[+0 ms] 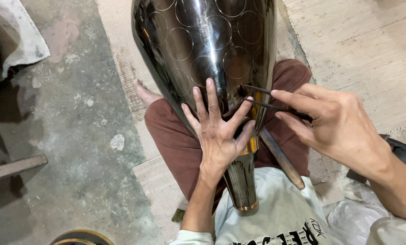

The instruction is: The person sits on a mat and uses a small metal tool to engrave circular patterns onto the surface of a large, dark metallic vase. They hold the vase steady with one hand while repeatedly tapping the tool with the other to create the design.

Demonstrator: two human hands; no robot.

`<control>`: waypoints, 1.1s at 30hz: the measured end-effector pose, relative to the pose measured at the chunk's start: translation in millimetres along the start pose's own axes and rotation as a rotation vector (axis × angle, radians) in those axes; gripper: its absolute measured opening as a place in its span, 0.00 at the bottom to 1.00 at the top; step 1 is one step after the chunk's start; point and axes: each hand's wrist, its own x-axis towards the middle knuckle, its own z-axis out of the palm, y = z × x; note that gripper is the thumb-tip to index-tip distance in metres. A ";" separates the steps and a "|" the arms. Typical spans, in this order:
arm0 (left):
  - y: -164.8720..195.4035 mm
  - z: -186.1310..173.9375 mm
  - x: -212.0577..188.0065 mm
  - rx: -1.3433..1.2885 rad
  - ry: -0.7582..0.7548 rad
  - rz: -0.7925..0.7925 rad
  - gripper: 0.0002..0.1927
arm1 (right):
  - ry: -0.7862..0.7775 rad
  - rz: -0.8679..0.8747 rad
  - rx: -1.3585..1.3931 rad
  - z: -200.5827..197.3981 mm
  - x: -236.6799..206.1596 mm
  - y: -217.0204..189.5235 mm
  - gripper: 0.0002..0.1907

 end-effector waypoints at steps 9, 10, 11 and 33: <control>0.7 1.1 -1.9 -0.014 0.004 -0.015 0.25 | -0.167 -0.068 -0.240 5.1 6.3 9.7 0.19; 0.9 1.3 -2.0 -0.017 0.007 -0.017 0.25 | -0.267 -0.051 -0.347 6.2 9.1 10.9 0.20; 1.1 1.6 -2.2 -0.017 0.006 -0.017 0.25 | -0.367 -0.035 -0.453 6.5 12.2 11.8 0.21; 2.3 1.6 -3.1 0.025 -0.027 -0.028 0.27 | -0.260 -0.350 -0.631 -11.9 38.6 -18.4 0.21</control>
